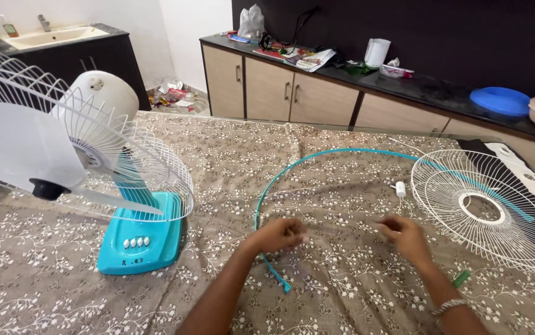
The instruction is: The person reassembles a disassembled electric fan on a table. They attach the front grille, insert the fan blade, secure it with a central cap, and then handle the rear grille and a blue plastic ring.
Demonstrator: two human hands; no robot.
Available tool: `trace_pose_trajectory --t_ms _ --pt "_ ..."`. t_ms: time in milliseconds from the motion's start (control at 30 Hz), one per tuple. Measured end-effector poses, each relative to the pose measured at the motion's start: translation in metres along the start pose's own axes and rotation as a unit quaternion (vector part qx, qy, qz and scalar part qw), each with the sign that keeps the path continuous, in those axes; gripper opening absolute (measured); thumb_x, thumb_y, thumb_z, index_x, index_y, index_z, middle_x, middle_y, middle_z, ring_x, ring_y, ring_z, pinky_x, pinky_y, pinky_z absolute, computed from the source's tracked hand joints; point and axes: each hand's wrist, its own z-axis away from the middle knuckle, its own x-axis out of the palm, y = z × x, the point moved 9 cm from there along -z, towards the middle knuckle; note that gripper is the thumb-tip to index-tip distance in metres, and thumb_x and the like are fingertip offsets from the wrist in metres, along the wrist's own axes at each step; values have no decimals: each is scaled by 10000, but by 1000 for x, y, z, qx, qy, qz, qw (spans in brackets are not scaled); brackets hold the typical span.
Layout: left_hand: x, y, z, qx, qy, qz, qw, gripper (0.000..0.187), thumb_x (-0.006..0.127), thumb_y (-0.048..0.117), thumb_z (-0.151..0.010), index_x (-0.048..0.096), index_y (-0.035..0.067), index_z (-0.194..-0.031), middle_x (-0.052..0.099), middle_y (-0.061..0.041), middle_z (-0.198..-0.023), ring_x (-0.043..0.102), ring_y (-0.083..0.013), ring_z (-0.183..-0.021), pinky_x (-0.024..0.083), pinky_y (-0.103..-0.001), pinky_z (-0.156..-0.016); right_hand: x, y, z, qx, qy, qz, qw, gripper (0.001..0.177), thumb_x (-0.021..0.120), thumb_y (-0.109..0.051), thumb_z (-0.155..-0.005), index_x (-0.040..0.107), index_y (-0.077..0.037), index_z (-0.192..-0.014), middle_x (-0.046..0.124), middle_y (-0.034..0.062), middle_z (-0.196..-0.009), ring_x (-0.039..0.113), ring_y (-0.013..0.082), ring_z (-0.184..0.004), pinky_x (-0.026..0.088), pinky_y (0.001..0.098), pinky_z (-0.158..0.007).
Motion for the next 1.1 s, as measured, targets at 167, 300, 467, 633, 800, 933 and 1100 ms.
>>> trace_pose_trajectory --t_ms 167,300,467,633,800,933,1100 --pt "5 -4 -33 61 97 227 967 411 678 253 -957 622 68 -1319 745 -65 -1110 724 -148 -964 623 -290 -858 93 -48 6 13 -96 -156 983 214 660 -197 -946 732 -55 -1088 750 71 -920 689 152 -731 624 300 -654" --pt "9 -12 -32 68 156 264 949 322 687 205 -996 695 14 -1256 767 -95 -1073 721 -139 -933 616 -286 -843 128 -71 5 -90 -131 -197 967 171 705 -109 -932 765 -18 -1064 749 80 -834 655 127 -656 541 271 -567" --pt "9 -21 -26 0 185 182 966 249 709 209 -966 749 54 -1156 769 -74 -938 691 -130 -799 581 -314 -737 143 -62 9 -110 -125 -172 971 231 726 -76 -896 778 -31 -1116 803 60 -895 647 91 -633 515 264 -549" --pt "9 -24 -28 4 189 246 951 223 734 208 -936 770 39 -1078 780 -61 -927 715 -120 -811 601 -285 -752 141 -68 10 -138 -116 -173 968 247 734 -66 -886 753 -30 -1129 801 81 -980 737 93 -785 597 244 -668" --pt "10 -27 -32 19 154 312 937 240 751 190 -919 751 42 -1107 783 -71 -981 746 -124 -876 627 -275 -807 141 -67 12 -90 -115 -180 973 240 725 -73 -884 743 -49 -1123 801 84 -965 732 117 -738 594 263 -597" --pt "7 -28 -32 8 160 312 937 236 766 164 -917 754 24 -1107 781 -87 -985 740 -131 -868 625 -288 -791 139 -71 14 -90 -116 -192 970 224 709 -76 -896 732 -38 -1116 802 80 -912 721 123 -664 594 277 -574" --pt "9 -32 -32 7 147 317 937 229 769 118 -899 744 36 -1112 785 -90 -998 751 -136 -880 629 -292 -787 138 -75 16 -138 -116 -164 970 187 699 -86 -928 730 -22 -1101 799 81 -869 684 130 -602 560 298 -537"
